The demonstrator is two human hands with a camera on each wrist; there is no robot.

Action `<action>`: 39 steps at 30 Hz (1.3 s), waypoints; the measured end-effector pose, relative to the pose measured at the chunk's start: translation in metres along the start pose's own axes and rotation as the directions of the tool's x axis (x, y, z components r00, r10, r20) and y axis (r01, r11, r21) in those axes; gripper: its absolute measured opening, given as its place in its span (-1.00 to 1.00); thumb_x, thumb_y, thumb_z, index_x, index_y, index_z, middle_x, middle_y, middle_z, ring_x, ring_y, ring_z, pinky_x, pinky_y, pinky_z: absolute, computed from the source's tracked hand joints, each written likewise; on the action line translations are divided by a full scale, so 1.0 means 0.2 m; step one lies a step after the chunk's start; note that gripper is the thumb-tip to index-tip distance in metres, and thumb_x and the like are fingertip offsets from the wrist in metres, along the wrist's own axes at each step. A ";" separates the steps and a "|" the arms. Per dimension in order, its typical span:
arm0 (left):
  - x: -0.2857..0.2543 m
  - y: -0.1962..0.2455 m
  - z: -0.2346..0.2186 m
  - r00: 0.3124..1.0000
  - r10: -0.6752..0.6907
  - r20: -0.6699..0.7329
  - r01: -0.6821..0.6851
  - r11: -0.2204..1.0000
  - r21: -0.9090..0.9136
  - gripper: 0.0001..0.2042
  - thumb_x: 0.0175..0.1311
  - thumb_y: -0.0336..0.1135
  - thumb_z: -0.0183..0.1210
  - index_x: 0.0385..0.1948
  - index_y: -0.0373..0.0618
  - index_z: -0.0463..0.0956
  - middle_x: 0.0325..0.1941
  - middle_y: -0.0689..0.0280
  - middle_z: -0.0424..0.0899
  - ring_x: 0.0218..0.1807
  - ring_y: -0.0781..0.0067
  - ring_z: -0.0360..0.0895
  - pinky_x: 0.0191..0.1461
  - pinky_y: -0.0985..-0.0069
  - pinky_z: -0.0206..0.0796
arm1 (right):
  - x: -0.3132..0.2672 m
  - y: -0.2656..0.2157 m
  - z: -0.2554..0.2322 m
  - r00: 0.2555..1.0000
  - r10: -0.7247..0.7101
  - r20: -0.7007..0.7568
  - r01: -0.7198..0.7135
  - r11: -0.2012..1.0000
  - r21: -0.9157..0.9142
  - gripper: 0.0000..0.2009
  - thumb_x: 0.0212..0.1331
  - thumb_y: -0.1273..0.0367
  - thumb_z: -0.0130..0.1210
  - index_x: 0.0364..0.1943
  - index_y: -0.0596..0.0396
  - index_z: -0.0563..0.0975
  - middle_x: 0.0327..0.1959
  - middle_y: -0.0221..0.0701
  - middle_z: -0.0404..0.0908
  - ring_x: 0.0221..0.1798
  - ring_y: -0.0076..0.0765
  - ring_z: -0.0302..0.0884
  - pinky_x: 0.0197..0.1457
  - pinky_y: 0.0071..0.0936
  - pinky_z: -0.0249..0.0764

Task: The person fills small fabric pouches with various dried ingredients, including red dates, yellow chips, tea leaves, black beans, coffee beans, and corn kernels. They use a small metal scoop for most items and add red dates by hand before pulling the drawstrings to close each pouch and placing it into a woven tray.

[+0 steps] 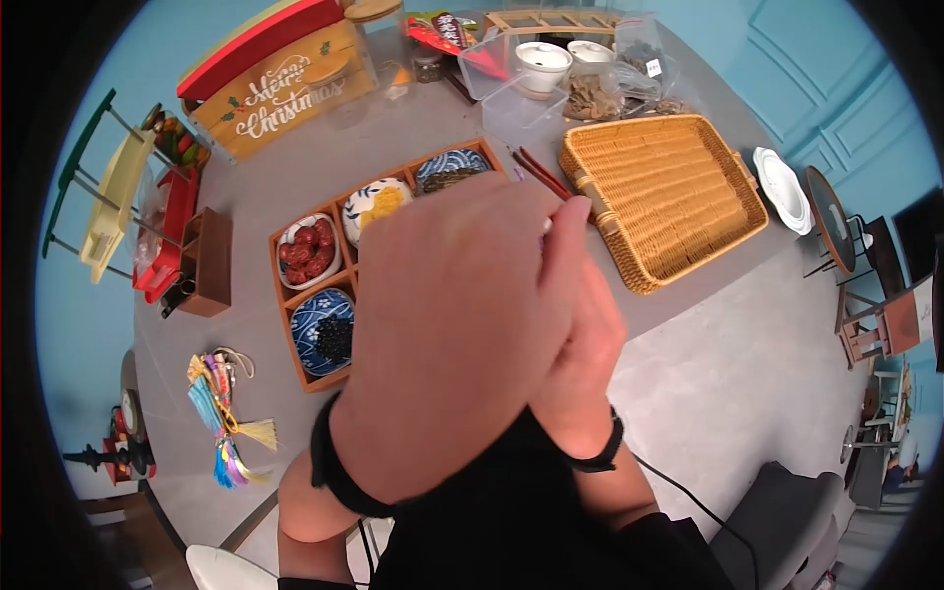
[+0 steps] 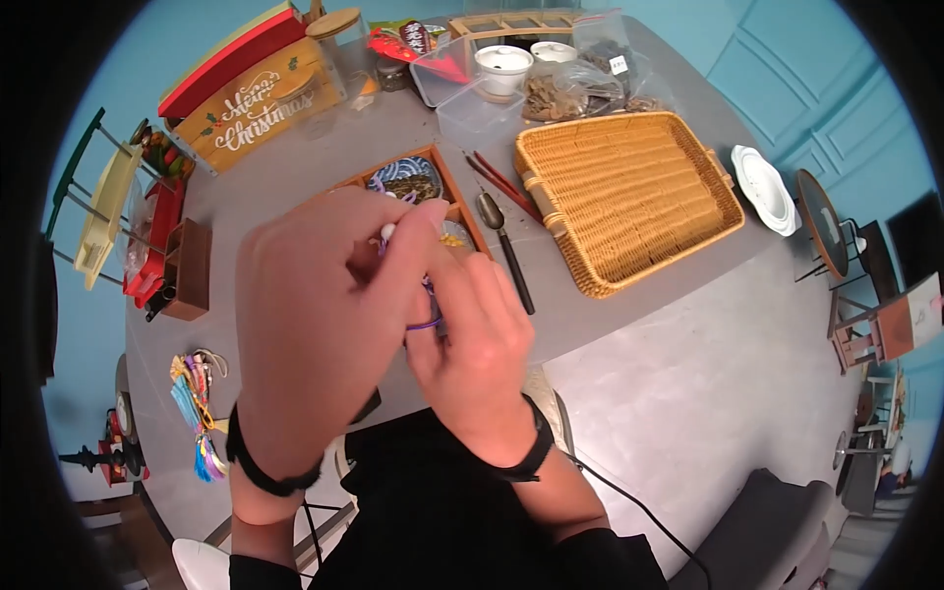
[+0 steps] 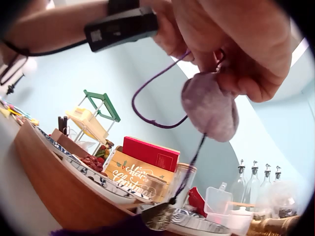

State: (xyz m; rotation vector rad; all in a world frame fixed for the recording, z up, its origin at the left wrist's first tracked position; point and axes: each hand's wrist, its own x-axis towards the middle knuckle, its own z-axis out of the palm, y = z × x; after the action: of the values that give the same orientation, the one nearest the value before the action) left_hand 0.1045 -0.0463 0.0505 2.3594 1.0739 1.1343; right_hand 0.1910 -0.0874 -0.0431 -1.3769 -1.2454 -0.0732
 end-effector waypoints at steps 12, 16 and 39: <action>-0.48 -0.50 -0.29 0.838 -0.491 0.239 0.536 0.824 -0.183 -0.70 0.10 -0.53 0.24 -0.08 -0.26 0.55 -0.32 0.23 0.71 -0.44 0.60 0.58 -0.35 0.63 0.39 | 0.35 0.19 -0.79 0.940 0.178 0.292 -0.022 0.883 -0.469 -0.86 0.14 0.47 0.23 -0.25 0.24 0.62 -0.54 -0.34 0.49 -0.53 -0.47 0.44 -0.42 -0.56 0.35; -0.73 -0.60 -0.43 0.676 -0.691 0.257 0.737 0.645 -0.203 -0.74 0.13 -0.56 0.16 -0.11 -0.34 0.54 -0.33 0.15 0.69 -0.43 0.51 0.61 -0.30 0.61 0.43 | 0.44 0.24 -0.81 0.908 0.260 0.328 -0.053 0.849 -0.526 -0.86 0.13 0.47 0.22 -0.26 0.27 0.61 -0.50 -0.26 0.53 -0.51 -0.37 0.50 -0.39 -0.52 0.39; -0.90 -0.70 -0.54 0.613 -0.770 0.180 0.778 0.548 -0.307 -0.75 0.36 -0.41 0.13 0.02 -0.27 0.54 -0.15 0.20 0.70 -0.25 0.51 0.58 -0.18 0.63 0.45 | 0.85 1.15 0.04 0.662 0.417 0.623 0.045 0.808 -0.588 -0.62 0.05 0.16 0.27 -0.33 0.29 0.65 -0.45 0.04 0.61 -0.35 0.15 0.61 -0.19 -0.14 0.52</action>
State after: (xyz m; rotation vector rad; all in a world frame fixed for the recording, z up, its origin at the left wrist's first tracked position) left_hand -0.1204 -0.0907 -0.0554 1.3180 1.5206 0.8303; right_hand 0.4128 0.0888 -0.0845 -2.1937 -1.8210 0.3384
